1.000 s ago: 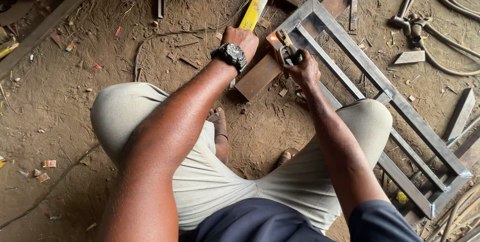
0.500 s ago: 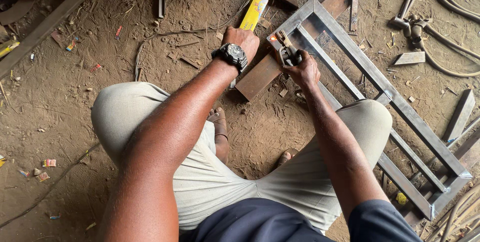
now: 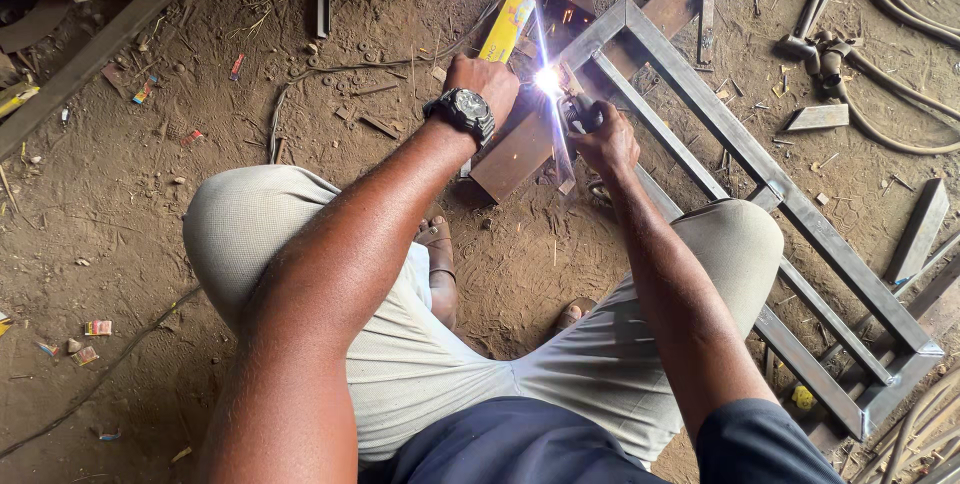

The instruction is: The person sits cross-legged on the ground and uses a welding torch to join the joints of a rectangular metal frame. They weld multiple corners and crossbars, then flip the frame to weld the opposite side.

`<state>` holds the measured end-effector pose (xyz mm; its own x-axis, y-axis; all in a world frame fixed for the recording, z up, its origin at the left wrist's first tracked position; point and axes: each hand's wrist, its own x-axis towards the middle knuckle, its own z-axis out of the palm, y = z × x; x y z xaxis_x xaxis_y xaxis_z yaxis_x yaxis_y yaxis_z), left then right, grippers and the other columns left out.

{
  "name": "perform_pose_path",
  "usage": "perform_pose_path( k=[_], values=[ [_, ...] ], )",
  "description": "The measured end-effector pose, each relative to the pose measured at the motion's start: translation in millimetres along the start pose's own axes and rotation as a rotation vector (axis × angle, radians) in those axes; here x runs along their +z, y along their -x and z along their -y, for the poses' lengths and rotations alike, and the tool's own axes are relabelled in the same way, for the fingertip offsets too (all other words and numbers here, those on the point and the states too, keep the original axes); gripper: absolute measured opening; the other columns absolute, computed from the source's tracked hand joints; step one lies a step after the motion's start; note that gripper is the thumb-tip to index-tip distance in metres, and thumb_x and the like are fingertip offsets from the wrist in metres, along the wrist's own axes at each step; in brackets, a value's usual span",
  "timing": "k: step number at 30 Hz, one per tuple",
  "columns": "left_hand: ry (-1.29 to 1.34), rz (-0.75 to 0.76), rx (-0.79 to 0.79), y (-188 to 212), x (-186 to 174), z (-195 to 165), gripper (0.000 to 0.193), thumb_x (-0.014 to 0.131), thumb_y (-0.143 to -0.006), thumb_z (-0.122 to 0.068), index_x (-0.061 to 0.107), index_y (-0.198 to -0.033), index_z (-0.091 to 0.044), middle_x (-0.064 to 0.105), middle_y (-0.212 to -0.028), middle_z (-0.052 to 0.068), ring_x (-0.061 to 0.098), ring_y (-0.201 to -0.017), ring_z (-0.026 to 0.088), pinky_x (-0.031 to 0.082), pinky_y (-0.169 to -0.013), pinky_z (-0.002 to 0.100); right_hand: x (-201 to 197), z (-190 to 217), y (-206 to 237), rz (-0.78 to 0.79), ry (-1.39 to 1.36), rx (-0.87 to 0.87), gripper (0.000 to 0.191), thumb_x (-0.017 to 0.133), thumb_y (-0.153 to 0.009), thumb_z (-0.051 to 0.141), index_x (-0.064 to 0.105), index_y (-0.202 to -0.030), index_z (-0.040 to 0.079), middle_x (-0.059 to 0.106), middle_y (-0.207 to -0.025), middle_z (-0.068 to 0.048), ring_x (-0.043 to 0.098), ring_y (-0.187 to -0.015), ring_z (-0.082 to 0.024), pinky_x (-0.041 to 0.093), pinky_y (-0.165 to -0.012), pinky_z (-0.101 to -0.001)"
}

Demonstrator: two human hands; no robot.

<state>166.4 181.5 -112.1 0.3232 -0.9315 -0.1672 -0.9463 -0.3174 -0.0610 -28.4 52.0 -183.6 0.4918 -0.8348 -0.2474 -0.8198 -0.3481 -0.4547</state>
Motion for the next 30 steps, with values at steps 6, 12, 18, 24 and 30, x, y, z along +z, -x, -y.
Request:
perform_pose_path(
  k=[6,12,18,24,30],
  values=[
    [-0.055,0.016,0.01,-2.4,2.0,-0.4,0.021,0.06,-0.1,-0.021,0.078,-0.098,-0.011,0.077,-0.089,0.01,0.075,-0.082,0.024,0.054,-0.076,0.044,-1.3,-1.8,0.8,-0.053,-0.061,-0.014,0.075,0.089,-0.063,0.038,0.064,-0.131,0.022,0.068,-0.117,-0.009,0.067,-0.106,-0.025,0.056,-0.087,-0.0443],
    [-0.041,0.016,0.007,-2.1,-0.6,0.2,0.02,0.061,-0.1,-0.021,0.078,-0.098,-0.011,0.077,-0.091,0.01,0.075,-0.083,0.024,0.054,-0.076,0.044,-4.1,-0.2,0.8,-0.008,-0.066,-0.001,0.068,0.088,-0.068,0.044,0.067,-0.128,0.019,0.07,-0.117,-0.008,0.068,-0.105,-0.022,0.056,-0.089,-0.0425],
    [-0.068,0.008,0.006,1.0,0.5,-0.9,0.02,0.062,-0.1,-0.022,0.078,-0.099,-0.011,0.077,-0.09,0.01,0.075,-0.082,0.024,0.054,-0.077,0.043,-1.3,1.2,2.9,-0.003,-0.052,-0.026,0.074,0.091,-0.066,0.042,0.064,-0.131,0.018,0.069,-0.115,-0.009,0.067,-0.102,-0.023,0.057,-0.086,-0.0428],
    [-0.075,0.022,0.01,0.7,-0.1,-1.0,0.02,0.063,-0.099,-0.023,0.077,-0.1,-0.01,0.077,-0.089,0.01,0.075,-0.081,0.023,0.054,-0.078,0.044,0.3,3.2,1.3,0.032,-0.046,0.009,0.072,0.09,-0.067,0.039,0.065,-0.132,0.019,0.067,-0.117,-0.009,0.067,-0.103,-0.022,0.058,-0.081,-0.0401],
    [-0.041,-0.014,0.015,0.9,2.2,-0.8,0.018,0.062,-0.098,-0.022,0.078,-0.096,-0.014,0.077,-0.09,0.008,0.075,-0.085,0.024,0.054,-0.076,0.044,1.1,1.7,1.5,-0.006,-0.036,-0.025,0.078,0.093,-0.065,0.04,0.063,-0.133,0.019,0.067,-0.117,-0.009,0.065,-0.105,-0.023,0.055,-0.087,-0.0439]
  ],
)
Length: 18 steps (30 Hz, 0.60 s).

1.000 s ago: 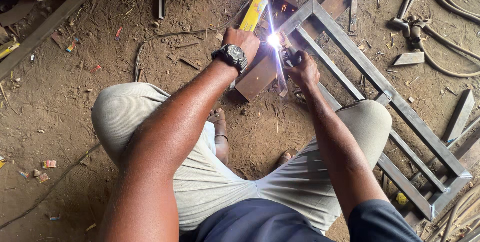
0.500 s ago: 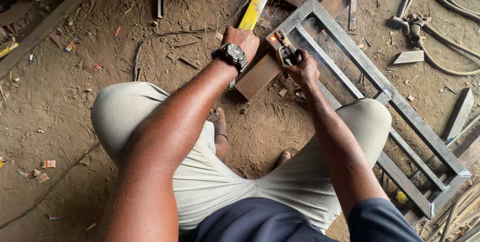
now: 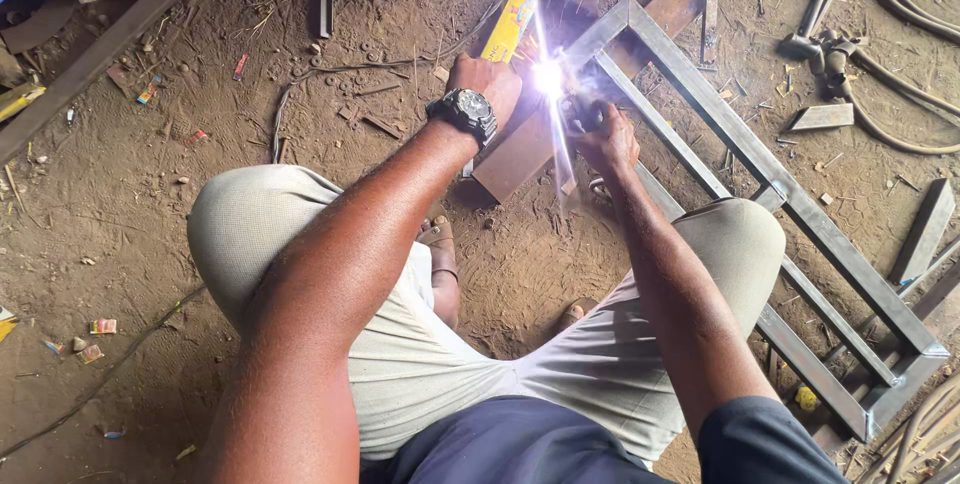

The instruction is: The person sits cross-legged on the ground and uses a welding torch to join the joints of a rectangular metal frame. They weld multiple corners and crossbars, then flip the frame to weld the opposite side.

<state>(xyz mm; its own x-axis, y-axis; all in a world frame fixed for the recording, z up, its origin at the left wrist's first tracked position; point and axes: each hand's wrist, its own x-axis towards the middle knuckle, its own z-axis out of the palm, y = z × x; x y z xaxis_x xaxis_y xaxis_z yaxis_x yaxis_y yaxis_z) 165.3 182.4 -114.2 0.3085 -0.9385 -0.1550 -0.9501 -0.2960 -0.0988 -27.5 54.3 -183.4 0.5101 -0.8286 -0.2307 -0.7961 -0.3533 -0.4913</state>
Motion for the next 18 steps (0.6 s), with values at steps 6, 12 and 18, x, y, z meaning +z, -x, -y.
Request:
perform_pose_path(
  k=[6,12,18],
  values=[
    [0.051,-0.038,-0.008,-2,3,3,0.019,0.06,-0.097,-0.018,0.079,-0.096,-0.017,0.077,-0.09,0.007,0.075,-0.085,0.024,0.054,-0.075,0.044,2,4,-3,0.02,0.014,0.038,0.073,0.092,-0.069,0.042,0.063,-0.132,0.021,0.068,-0.118,-0.007,0.064,-0.106,-0.022,0.055,-0.088,-0.0454],
    [-0.089,0.049,0.007,-4,5,1,0.021,0.061,-0.1,-0.023,0.077,-0.099,-0.009,0.077,-0.086,0.009,0.075,-0.078,0.021,0.054,-0.075,0.041,3,-5,-3,-0.009,-0.062,-0.017,0.075,0.088,-0.067,0.03,0.06,-0.136,0.02,0.067,-0.118,-0.009,0.066,-0.101,-0.022,0.06,-0.077,-0.0399],
    [-0.057,0.032,-0.002,-3,2,3,0.02,0.063,-0.1,-0.023,0.077,-0.099,-0.009,0.076,-0.086,0.01,0.074,-0.078,0.023,0.054,-0.074,0.041,4,-9,-6,-0.004,-0.035,-0.002,0.061,0.089,-0.07,0.039,0.068,-0.124,0.02,0.068,-0.114,-0.007,0.066,-0.1,-0.021,0.058,-0.079,-0.0402]
  ],
)
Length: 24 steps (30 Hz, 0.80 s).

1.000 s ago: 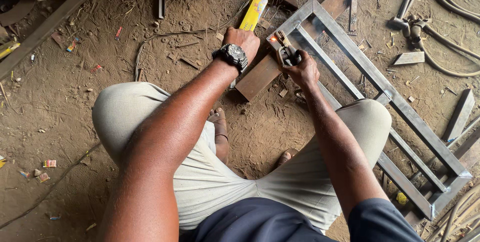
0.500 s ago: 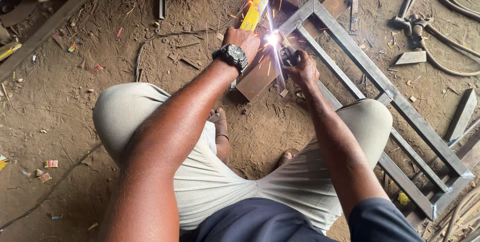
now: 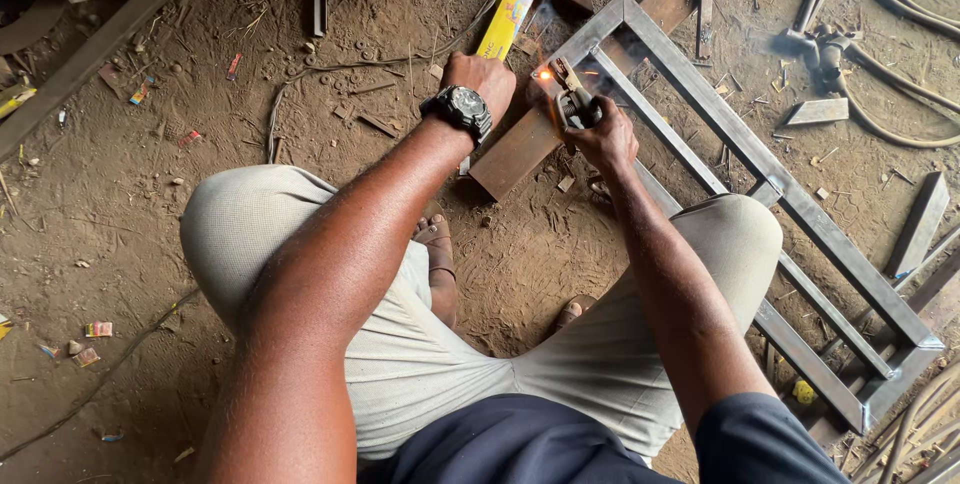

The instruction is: The person sits cross-legged on the ground and uses a welding torch to join the joints of a rectangular metal frame. They weld multiple corners and crossbars, then flip the frame to weld the opposite side.

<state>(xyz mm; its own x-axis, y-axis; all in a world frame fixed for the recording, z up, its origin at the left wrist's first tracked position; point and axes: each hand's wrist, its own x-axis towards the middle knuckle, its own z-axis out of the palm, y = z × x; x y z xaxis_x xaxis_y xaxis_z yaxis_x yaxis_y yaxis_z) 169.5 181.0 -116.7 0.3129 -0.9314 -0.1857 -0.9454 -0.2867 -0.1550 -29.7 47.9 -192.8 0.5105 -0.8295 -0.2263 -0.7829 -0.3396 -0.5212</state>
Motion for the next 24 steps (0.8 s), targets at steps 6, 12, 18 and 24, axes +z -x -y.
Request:
perform_pose_path(
  k=[6,12,18,24],
  values=[
    [-0.009,0.025,0.009,-0.8,-5.0,-3.5,0.02,0.064,-0.099,-0.024,0.077,-0.1,-0.008,0.077,-0.088,0.01,0.075,-0.079,0.022,0.054,-0.076,0.042,-1.2,-0.9,-0.3,0.013,0.031,0.028,0.055,0.088,-0.069,0.04,0.069,-0.117,0.021,0.068,-0.113,-0.007,0.066,-0.101,-0.021,0.058,-0.082,-0.0407],
    [0.019,-0.004,-0.006,0.1,-4.5,-2.7,0.019,0.063,-0.1,-0.023,0.077,-0.1,-0.01,0.077,-0.089,0.01,0.075,-0.08,0.023,0.054,-0.075,0.042,-0.3,-1.0,-0.2,0.009,0.043,0.034,0.061,0.089,-0.067,0.04,0.067,-0.121,0.021,0.067,-0.113,-0.008,0.066,-0.101,-0.022,0.058,-0.081,-0.0407],
    [0.036,0.006,0.003,-0.5,-3.0,-2.6,0.019,0.062,-0.1,-0.021,0.078,-0.099,-0.013,0.077,-0.091,0.009,0.075,-0.084,0.023,0.054,-0.075,0.043,-2.3,3.4,-0.3,0.011,0.058,0.07,0.068,0.091,-0.067,0.044,0.064,-0.126,0.022,0.067,-0.113,-0.007,0.066,-0.1,-0.022,0.056,-0.082,-0.0413],
    [0.079,-0.054,-0.008,-2.2,0.9,-2.4,0.018,0.061,-0.098,-0.019,0.079,-0.095,-0.016,0.078,-0.092,0.008,0.076,-0.086,0.025,0.053,-0.076,0.045,-4.2,4.4,-0.4,0.05,0.061,0.093,0.061,0.086,-0.067,0.042,0.069,-0.122,0.025,0.07,-0.116,-0.005,0.068,-0.104,-0.022,0.057,-0.087,-0.0424]
  ],
)
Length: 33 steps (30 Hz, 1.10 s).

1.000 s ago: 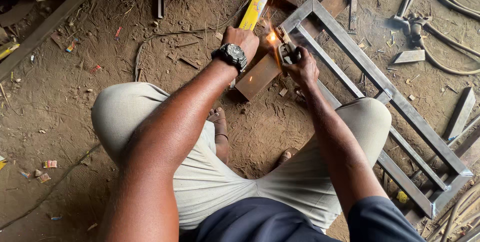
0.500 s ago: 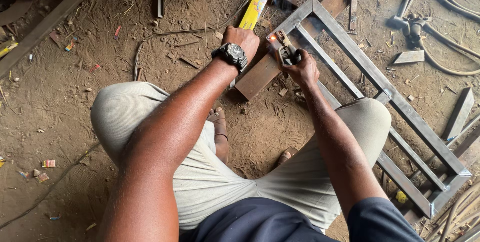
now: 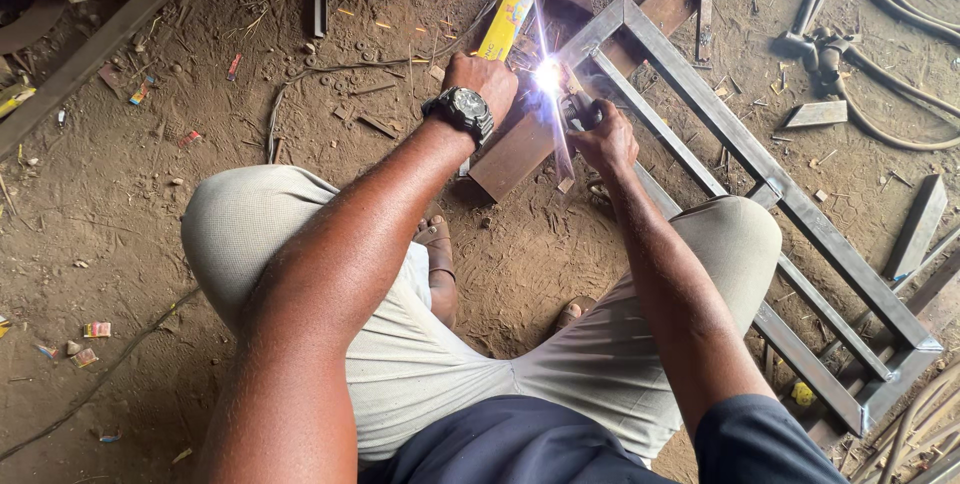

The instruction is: The person sits cross-legged on the ground and uses a welding torch to join the joints of a rectangular metal frame. They weld multiple corners and crossbars, then flip the frame to weld the opposite side.

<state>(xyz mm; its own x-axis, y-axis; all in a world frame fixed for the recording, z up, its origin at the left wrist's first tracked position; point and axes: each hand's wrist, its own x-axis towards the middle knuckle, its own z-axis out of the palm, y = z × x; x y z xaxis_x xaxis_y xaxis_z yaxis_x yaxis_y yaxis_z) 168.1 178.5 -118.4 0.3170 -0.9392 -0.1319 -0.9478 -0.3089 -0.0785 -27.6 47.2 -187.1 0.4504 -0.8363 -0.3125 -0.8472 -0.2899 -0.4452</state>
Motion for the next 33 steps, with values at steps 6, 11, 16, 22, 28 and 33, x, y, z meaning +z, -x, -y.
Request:
perform_pose_path(
  k=[6,11,16,22,28,33],
  values=[
    [0.008,0.012,-0.001,-1,2,0,0.017,0.062,-0.097,-0.018,0.079,-0.095,-0.016,0.078,-0.093,0.008,0.075,-0.087,0.025,0.053,-0.076,0.045,1,-1,-1,-0.026,0.015,-0.009,0.07,0.091,-0.066,0.046,0.064,-0.125,0.021,0.068,-0.116,-0.008,0.065,-0.105,-0.023,0.055,-0.086,-0.0439],
    [0.003,0.029,-0.002,3,-4,0,0.017,0.063,-0.096,-0.019,0.079,-0.095,-0.016,0.077,-0.092,0.009,0.075,-0.087,0.025,0.053,-0.077,0.044,5,-5,-1,-0.045,-0.028,-0.028,0.073,0.09,-0.065,0.045,0.062,-0.128,0.024,0.068,-0.115,-0.008,0.066,-0.102,-0.023,0.055,-0.085,-0.0444],
    [0.022,0.054,0.001,6,-6,1,0.017,0.062,-0.099,-0.018,0.079,-0.097,-0.016,0.078,-0.092,0.008,0.076,-0.086,0.025,0.053,-0.079,0.043,6,-4,0,-0.051,-0.078,-0.019,0.068,0.086,-0.076,0.053,0.063,-0.129,0.017,0.072,-0.115,-0.008,0.068,-0.105,-0.021,0.056,-0.09,-0.0445],
    [-0.008,0.001,-0.012,2,-3,1,0.023,0.058,-0.101,-0.02,0.079,-0.095,-0.014,0.078,-0.092,0.009,0.076,-0.085,0.025,0.053,-0.077,0.043,-3,-2,4,-0.086,-0.159,-0.072,0.079,0.089,-0.07,0.046,0.06,-0.136,0.016,0.069,-0.121,-0.011,0.067,-0.106,-0.023,0.055,-0.091,-0.044],
    [-0.011,0.029,-0.014,2,-1,0,0.021,0.059,-0.099,-0.02,0.079,-0.098,-0.012,0.078,-0.094,0.01,0.076,-0.086,0.025,0.053,-0.078,0.043,-4,1,6,-0.004,-0.105,-0.001,0.075,0.089,-0.066,0.04,0.063,-0.132,0.016,0.07,-0.119,-0.009,0.07,-0.103,-0.022,0.058,-0.087,-0.0414],
    [-0.018,0.034,-0.016,3,-5,-1,0.021,0.06,-0.099,-0.02,0.079,-0.1,-0.011,0.078,-0.093,0.01,0.076,-0.085,0.025,0.053,-0.076,0.043,-2,-4,4,-0.026,-0.089,-0.032,0.076,0.089,-0.066,0.038,0.062,-0.134,0.015,0.071,-0.116,-0.009,0.07,-0.1,-0.022,0.058,-0.084,-0.0403]
  ],
)
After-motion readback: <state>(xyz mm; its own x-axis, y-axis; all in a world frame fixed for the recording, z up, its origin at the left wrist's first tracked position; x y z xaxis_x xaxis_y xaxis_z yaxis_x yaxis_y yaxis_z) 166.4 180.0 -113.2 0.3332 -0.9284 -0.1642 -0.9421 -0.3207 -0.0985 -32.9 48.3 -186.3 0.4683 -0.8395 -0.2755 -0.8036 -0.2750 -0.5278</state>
